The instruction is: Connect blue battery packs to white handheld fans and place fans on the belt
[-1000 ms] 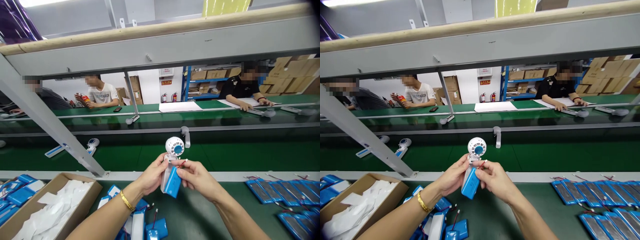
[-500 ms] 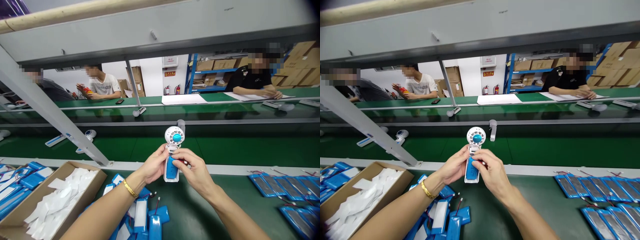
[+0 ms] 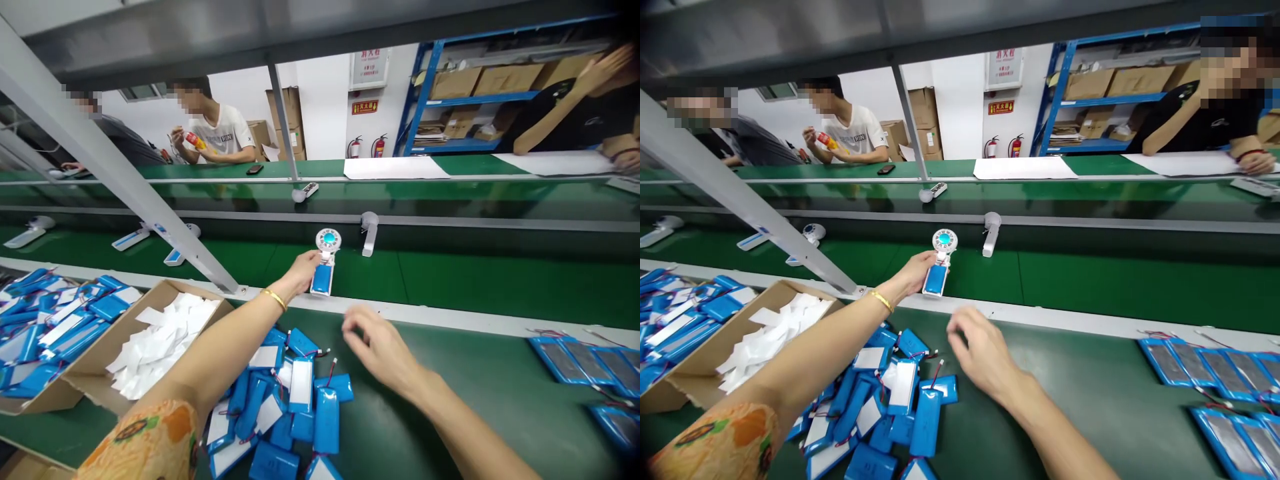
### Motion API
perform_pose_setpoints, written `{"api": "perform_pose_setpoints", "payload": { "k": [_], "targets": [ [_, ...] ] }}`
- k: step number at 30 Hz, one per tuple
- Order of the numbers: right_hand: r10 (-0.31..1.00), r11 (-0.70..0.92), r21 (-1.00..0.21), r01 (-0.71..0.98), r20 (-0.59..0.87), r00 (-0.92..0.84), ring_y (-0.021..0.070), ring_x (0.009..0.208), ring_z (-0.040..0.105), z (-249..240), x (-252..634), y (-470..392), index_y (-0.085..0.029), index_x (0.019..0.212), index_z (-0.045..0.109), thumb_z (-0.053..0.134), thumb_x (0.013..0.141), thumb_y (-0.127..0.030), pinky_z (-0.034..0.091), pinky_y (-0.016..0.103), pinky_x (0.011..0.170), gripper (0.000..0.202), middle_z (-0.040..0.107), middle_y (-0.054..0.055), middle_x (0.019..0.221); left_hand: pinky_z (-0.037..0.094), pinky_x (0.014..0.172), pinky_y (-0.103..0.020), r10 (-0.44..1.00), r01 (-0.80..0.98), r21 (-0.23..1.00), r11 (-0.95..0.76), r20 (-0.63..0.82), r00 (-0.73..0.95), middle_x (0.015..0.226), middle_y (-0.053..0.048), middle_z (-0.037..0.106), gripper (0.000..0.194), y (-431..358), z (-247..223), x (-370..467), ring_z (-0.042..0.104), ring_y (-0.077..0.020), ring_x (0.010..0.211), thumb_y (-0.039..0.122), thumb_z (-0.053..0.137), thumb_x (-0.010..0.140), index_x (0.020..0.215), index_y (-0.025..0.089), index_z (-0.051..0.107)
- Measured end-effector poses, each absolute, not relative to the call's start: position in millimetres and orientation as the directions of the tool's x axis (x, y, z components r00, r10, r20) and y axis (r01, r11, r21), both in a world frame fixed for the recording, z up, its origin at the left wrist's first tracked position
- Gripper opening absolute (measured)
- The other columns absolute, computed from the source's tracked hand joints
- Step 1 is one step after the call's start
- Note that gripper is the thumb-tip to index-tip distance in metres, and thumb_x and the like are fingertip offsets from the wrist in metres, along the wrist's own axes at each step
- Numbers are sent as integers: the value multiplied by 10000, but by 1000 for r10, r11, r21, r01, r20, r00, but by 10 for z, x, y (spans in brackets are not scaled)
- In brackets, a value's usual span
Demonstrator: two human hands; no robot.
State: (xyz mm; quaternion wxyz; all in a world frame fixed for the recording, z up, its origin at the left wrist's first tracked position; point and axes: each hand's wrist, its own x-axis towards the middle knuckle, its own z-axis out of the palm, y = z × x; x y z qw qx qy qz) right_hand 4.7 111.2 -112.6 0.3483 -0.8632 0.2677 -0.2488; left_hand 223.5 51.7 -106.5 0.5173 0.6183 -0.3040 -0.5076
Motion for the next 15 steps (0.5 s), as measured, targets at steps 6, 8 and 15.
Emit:
{"api": "perform_pose_setpoints", "payload": {
  "k": [6,8,15],
  "targets": [
    [-369,-764,-564,-313,-16,929,244,1012,466,-1314,-79,1559,-188,1098,541,598,739,-123,456,376,861,369,552,72,1161,516,827,-376,-756,-173,883,-437,-256,603,1047,-76,604,289,220,-1270,2804,600,-186,934,352,560,892,1061,117,581],
    [-343,-812,-497,-306,-17,939,246,975,470,-1357,-4,1603,-176,1079,548,553,760,-115,454,378,839,325,568,79,1104,476,909,-417,-745,-281,846,-454,-187,641,1131,-92,578,294,242,-1210,2868,564,-217,1045,338,584,877,1078,124,580],
    [-546,-648,-609,-458,-48,836,267,921,490,-1246,-58,1332,-180,960,610,619,759,-232,411,406,816,208,583,81,945,413,947,-330,-897,-566,781,-264,17,442,1090,-86,599,233,782,-674,2572,557,-226,1048,179,607,820,1050,143,620]
  ]
}}
